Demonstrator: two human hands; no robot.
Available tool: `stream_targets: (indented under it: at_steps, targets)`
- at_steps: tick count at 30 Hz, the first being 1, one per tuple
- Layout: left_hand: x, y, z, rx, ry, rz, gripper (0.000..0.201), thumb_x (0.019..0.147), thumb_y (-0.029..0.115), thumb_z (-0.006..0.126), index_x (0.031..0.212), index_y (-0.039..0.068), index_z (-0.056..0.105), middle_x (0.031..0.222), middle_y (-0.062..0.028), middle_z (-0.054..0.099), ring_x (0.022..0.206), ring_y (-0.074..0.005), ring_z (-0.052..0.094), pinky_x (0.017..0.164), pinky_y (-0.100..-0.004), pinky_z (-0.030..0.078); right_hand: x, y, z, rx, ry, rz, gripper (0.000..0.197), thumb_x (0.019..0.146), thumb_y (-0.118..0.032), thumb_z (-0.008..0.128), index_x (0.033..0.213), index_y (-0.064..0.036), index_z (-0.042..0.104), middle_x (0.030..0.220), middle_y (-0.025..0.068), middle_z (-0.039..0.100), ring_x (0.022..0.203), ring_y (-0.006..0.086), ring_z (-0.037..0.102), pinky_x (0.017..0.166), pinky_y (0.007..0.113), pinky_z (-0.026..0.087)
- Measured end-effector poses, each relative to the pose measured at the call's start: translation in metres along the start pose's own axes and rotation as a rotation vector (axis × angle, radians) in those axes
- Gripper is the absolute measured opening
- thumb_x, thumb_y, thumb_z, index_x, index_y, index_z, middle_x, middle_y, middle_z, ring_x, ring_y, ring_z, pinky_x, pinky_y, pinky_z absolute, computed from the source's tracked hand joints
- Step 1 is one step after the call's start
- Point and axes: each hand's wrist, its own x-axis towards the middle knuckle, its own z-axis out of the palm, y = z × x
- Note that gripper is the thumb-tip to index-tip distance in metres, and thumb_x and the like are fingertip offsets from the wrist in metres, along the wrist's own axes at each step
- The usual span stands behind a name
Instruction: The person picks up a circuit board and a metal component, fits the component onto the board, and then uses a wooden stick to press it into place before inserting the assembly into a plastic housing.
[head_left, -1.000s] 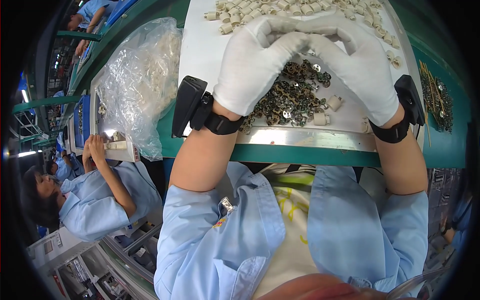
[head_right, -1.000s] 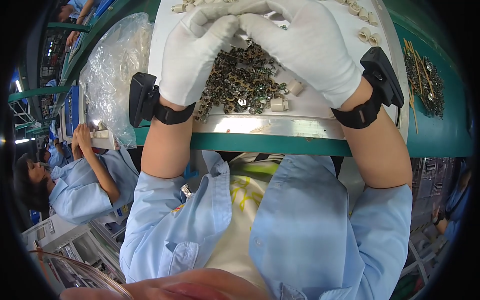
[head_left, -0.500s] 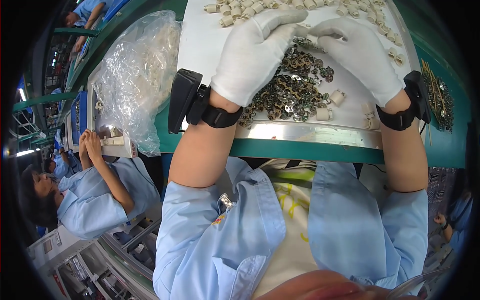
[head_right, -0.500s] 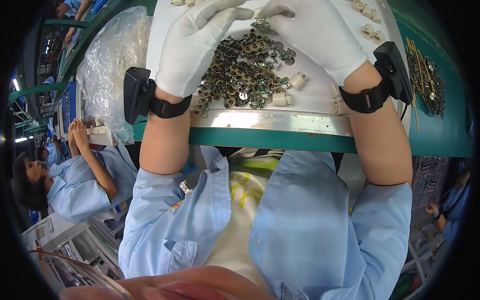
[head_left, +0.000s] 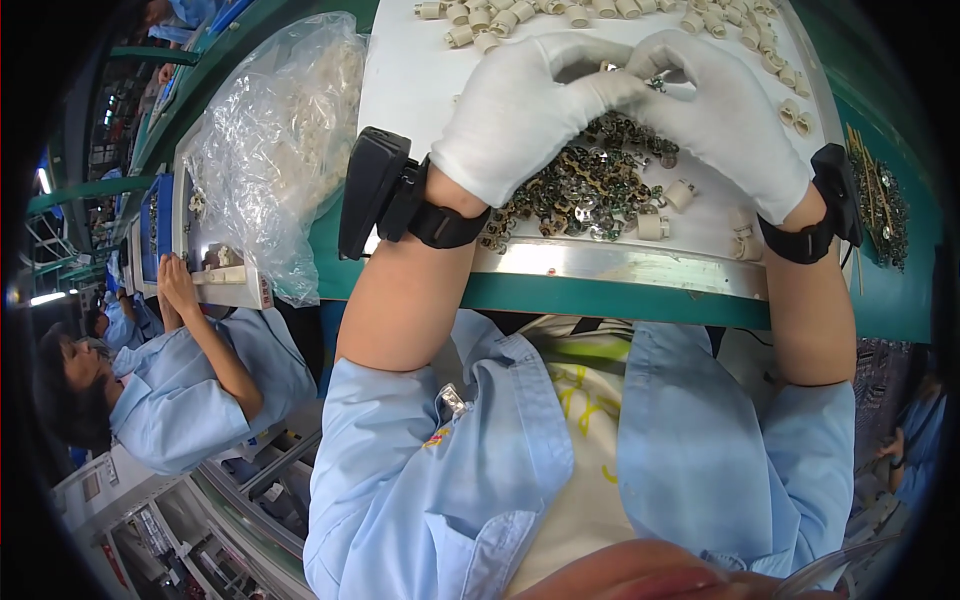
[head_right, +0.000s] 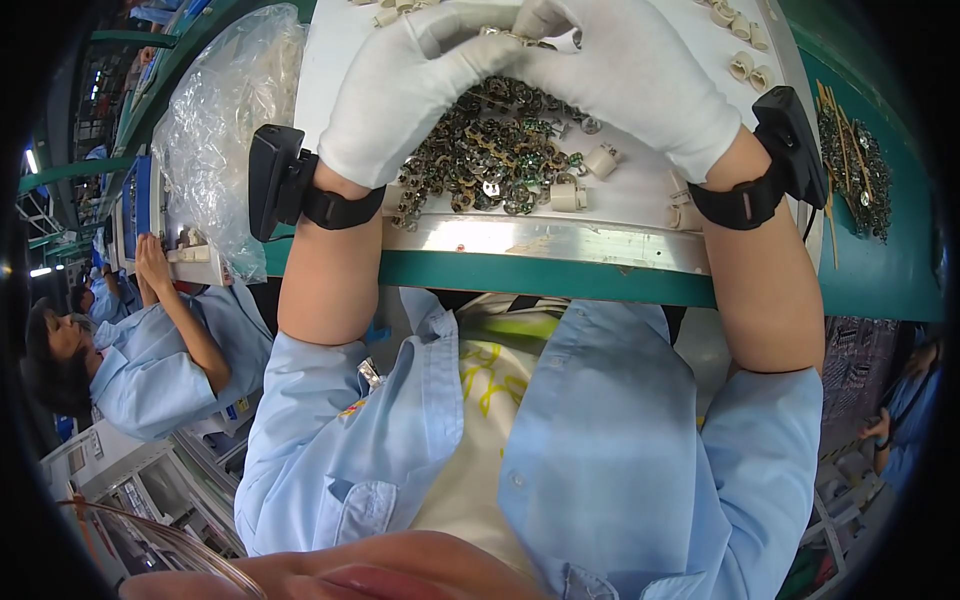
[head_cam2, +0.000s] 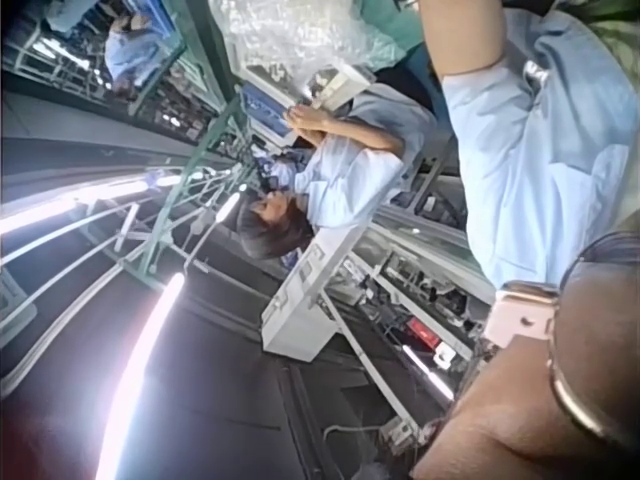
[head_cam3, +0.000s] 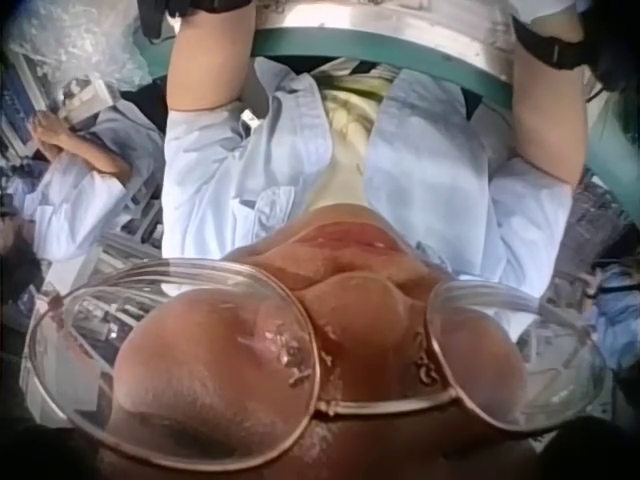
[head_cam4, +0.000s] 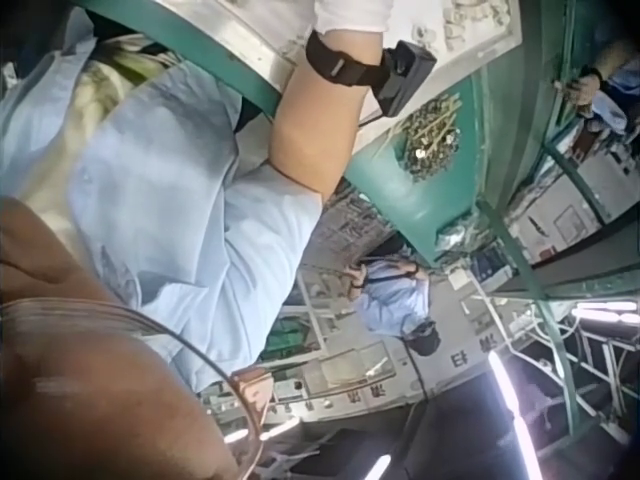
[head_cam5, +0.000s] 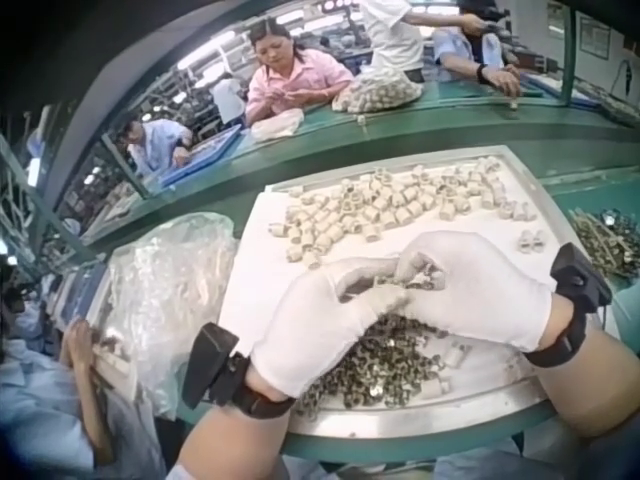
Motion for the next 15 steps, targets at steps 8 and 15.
stream_targets:
  at_steps: [8, 15]
  targets:
    - [-0.001, -0.006, 0.007, -0.341, 0.183, -0.096, 0.020, 0.077, 0.013, 0.069, 0.093, 0.001, 0.068, 0.078, -0.0081, 0.066, 0.073, -0.0119, 0.062, 0.067, -0.0243, 0.048, 0.000, -0.005, 0.001, 0.208, 0.070, 0.038, 0.016, 0.083, -0.013, 0.062, 0.091, 0.0000, 0.058, 0.084, 0.0038, 0.059, 0.079, 0.0105, 0.055, 0.072, 0.024, 0.043]
    - [-0.003, 0.008, 0.020, -0.216, 0.341, 0.046, 0.017, 0.073, 0.008, 0.071, 0.089, 0.001, 0.069, 0.077, -0.0089, 0.066, 0.070, -0.0142, 0.063, 0.064, -0.0248, 0.048, -0.005, -0.009, 0.005, 0.103, 0.164, 0.096, 0.015, 0.084, -0.012, 0.061, 0.090, 0.0009, 0.058, 0.083, 0.0031, 0.059, 0.077, 0.0103, 0.055, 0.071, 0.024, 0.044]
